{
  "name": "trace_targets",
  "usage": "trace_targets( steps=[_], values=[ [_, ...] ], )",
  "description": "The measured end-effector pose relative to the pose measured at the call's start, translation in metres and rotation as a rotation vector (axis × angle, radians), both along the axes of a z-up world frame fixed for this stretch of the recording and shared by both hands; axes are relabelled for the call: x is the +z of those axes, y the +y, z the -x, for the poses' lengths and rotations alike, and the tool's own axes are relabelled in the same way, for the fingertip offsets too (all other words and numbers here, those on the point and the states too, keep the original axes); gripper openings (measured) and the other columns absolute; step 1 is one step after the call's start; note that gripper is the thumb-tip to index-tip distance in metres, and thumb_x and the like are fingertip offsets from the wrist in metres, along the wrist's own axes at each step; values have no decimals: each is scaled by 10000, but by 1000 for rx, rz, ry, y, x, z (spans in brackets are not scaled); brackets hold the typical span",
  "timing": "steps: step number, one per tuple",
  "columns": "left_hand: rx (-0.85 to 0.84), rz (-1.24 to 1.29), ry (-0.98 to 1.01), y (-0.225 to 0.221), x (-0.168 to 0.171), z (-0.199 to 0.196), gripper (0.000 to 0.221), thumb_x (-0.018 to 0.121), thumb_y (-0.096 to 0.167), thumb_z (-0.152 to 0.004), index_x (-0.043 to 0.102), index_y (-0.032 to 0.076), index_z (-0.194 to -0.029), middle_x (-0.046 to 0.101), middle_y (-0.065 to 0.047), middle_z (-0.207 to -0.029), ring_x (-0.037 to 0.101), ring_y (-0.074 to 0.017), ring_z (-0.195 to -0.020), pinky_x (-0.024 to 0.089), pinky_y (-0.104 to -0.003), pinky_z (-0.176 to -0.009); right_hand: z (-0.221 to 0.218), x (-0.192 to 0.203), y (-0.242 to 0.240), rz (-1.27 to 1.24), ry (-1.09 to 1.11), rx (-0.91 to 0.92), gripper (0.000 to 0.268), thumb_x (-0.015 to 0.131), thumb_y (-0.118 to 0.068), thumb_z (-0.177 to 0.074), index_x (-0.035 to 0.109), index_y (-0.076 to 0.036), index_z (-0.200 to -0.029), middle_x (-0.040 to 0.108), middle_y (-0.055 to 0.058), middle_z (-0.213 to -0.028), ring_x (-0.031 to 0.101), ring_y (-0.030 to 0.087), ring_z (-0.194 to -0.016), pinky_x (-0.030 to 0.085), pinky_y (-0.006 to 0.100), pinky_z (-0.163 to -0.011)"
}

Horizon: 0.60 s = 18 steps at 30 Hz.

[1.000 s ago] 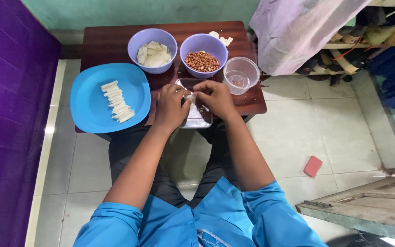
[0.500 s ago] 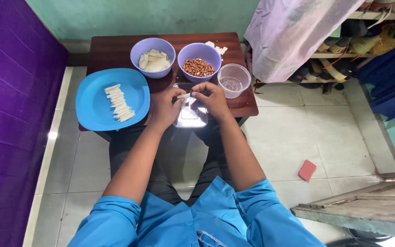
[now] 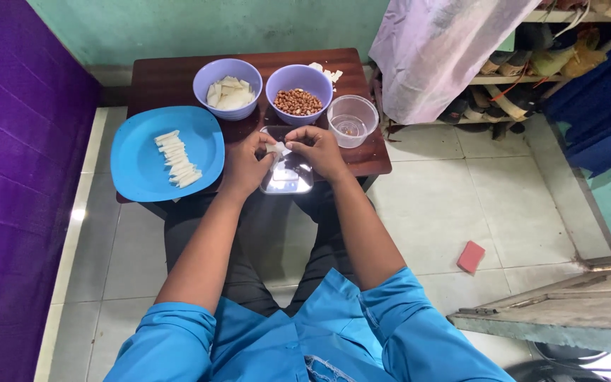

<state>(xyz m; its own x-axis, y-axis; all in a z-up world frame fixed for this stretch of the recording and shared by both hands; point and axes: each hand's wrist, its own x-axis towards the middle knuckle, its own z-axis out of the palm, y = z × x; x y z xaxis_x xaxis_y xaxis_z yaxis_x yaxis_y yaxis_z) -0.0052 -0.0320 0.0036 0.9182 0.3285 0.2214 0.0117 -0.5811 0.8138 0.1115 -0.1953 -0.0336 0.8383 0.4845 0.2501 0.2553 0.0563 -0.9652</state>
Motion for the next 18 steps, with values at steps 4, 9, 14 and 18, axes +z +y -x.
trace_targets(
  steps=[4,9,14,18],
  values=[
    [2,6,3,5,-13,-4,179,752,73,-862,665,159,-992,776,-66,-930,742,-277,-968,571,-423,-852,4,8,0,42,-44,4,222,855,-36,-798,801,-63,-1011,782,104,-882,697,145,-832,570,298,-758],
    [-3,-71,-9,3,-7,-2,162,728,48,-853,678,175,-940,785,-40,-928,744,-258,-962,572,-387,-828,3,10,1,77,-75,30,225,868,-57,-784,813,-96,-999,790,82,-1039,683,132,-917,524,266,-845],
    [-38,-276,-45,1,15,2,192,751,41,-827,685,183,-937,783,-29,-900,753,-235,-926,589,-364,-812,4,10,2,75,-79,22,222,863,-59,-793,814,-86,-1008,788,92,-1061,682,151,-960,525,282,-860],
    [-61,-140,-53,11,-3,-11,192,707,9,-817,694,198,-841,752,-2,-828,733,-231,-844,569,-336,-757,2,11,3,63,-65,15,213,871,-67,-795,804,-63,-997,789,116,-1059,700,162,-931,539,284,-818]
  ],
)
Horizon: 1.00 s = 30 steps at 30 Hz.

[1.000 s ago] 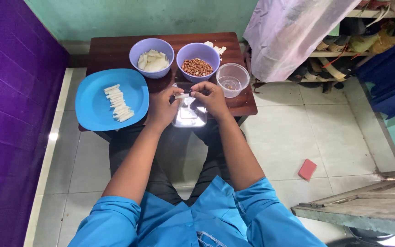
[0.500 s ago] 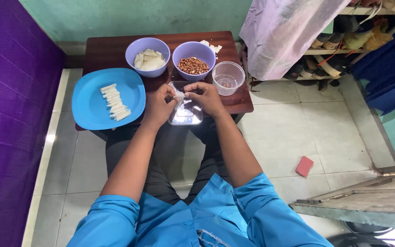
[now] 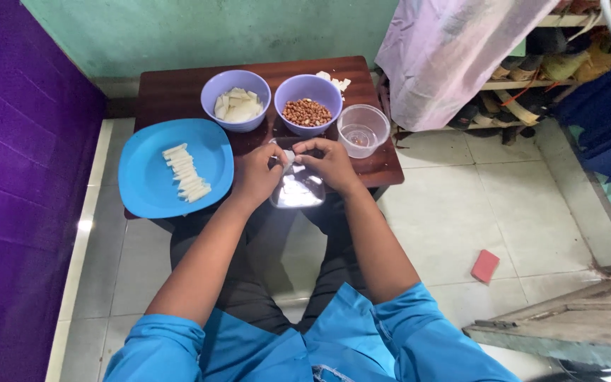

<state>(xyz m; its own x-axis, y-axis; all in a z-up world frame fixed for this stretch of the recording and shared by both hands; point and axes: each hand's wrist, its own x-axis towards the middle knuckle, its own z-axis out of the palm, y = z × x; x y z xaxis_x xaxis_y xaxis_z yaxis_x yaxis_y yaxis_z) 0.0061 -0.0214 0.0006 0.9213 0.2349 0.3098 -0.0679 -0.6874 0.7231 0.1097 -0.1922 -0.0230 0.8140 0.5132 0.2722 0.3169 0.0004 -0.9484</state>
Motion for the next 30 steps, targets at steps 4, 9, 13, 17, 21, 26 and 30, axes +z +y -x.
trace_targets(
  steps=[4,9,13,17,21,26,30],
  values=[
    [-17,20,-2,3,7,-10,199,703,29,-821,701,227,-844,753,-2,-848,729,-224,-844,573,-337,-760,-5,-11,3,-29,31,1,220,876,-58,-789,800,-55,-995,784,121,-1071,682,139,-921,546,268,-817],
    [-38,165,-43,2,4,-12,205,638,18,-845,673,178,-969,691,-69,-860,690,-277,-868,549,-380,-795,-8,-8,4,-80,61,4,214,884,-39,-782,795,-47,-976,778,120,-1080,664,92,-859,557,235,-771],
    [-130,215,-93,11,-15,-22,253,608,-10,-851,653,159,-1034,692,-94,-833,686,-299,-863,537,-392,-814,-7,-7,6,-39,7,8,195,885,-31,-776,808,-52,-954,781,118,-1086,654,104,-890,542,249,-827],
    [-189,267,-48,16,-21,-26,286,621,-17,-852,631,143,-1089,743,-91,-863,690,-255,-842,534,-381,-818,-8,-6,7,-32,-3,23,203,887,-18,-764,801,-33,-948,774,160,-1091,672,149,-910,552,300,-843],
    [-192,294,5,16,-20,-26,298,680,8,-843,626,154,-1098,777,-79,-905,708,-213,-831,547,-352,-797,-6,1,6,-23,5,29,196,873,-4,-770,795,-15,-949,777,172,-1063,678,162,-910,556,328,-845],
    [-183,327,0,19,-34,-32,289,753,17,-840,652,139,-1082,785,-62,-906,718,-155,-802,558,-300,-780,-7,-10,5,-7,39,3,198,867,12,-757,800,-31,-939,763,104,-866,646,114,-785,545,267,-730],
    [-224,449,-15,21,-42,-34,386,811,50,-807,630,136,-1137,778,-61,-948,717,-138,-838,563,-308,-815,-7,-7,4,-37,62,-36,183,860,2,-779,800,-38,-948,704,55,-711,627,83,-701,520,222,-646]
  ],
)
